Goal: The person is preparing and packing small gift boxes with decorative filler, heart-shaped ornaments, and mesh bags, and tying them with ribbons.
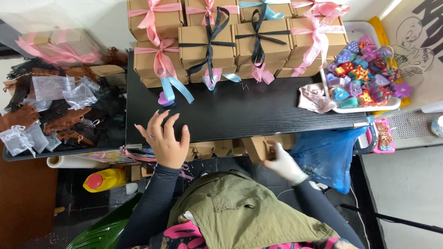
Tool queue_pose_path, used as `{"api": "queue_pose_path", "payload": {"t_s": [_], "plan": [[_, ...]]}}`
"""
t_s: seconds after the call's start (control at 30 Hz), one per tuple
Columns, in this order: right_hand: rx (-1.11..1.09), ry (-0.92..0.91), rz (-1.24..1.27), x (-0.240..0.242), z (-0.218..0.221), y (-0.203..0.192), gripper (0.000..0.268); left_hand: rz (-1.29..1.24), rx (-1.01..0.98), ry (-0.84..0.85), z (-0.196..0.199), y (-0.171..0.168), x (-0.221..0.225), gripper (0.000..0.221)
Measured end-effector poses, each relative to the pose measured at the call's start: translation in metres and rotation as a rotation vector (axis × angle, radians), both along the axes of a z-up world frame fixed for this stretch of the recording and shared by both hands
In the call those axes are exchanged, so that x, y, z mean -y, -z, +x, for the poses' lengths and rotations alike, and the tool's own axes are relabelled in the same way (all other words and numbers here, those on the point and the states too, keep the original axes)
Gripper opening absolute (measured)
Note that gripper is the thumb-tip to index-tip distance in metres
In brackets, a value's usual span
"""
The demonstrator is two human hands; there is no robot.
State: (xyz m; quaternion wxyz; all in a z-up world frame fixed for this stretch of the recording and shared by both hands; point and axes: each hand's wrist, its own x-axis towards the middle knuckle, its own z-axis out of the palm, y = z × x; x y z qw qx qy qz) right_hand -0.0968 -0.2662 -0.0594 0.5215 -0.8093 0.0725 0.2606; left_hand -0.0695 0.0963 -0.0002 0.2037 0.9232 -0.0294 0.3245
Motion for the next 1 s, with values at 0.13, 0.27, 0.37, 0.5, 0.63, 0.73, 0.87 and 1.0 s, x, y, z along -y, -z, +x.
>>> {"api": "queue_pose_path", "payload": {"t_s": [0.13, 0.27, 0.37, 0.5, 0.63, 0.73, 0.87, 1.0], "plan": [[-0.013, -0.238, 0.284, 0.054, -0.009, -0.059, 0.08, -0.039, 0.075, 0.085, -0.011, 0.006, 0.022, 0.028], [-0.096, -0.369, 0.402, 0.096, -0.012, -0.095, 0.093, -0.127, 0.034, 0.505, -0.03, -0.002, 0.05, 0.038], [-0.057, -0.314, 0.629, 0.111, -0.017, -0.087, 0.106, -0.222, -0.101, 0.634, -0.036, -0.016, 0.069, 0.056], [0.007, -0.213, 0.807, 0.093, -0.02, -0.076, 0.116, -0.681, -0.321, 0.711, -0.038, -0.023, 0.091, 0.073], [0.038, -0.148, 0.902, 0.054, -0.013, -0.068, 0.118, -1.162, -0.429, 0.846, -0.033, 0.001, 0.101, 0.075], [0.063, -0.099, 0.974, 0.028, -0.006, -0.065, 0.12, -1.547, -0.784, 0.832, -0.028, 0.011, 0.102, 0.055], [0.1, -0.036, 1.078, 0.017, 0.002, -0.069, 0.122, -1.779, -0.751, 0.649, -0.007, -0.012, 0.092, 0.045], [0.295, 0.164, 0.882, 0.034, 0.002, -0.056, 0.09, -1.361, -0.49, 0.465, 0.033, -0.038, 0.067, 0.035]]}}
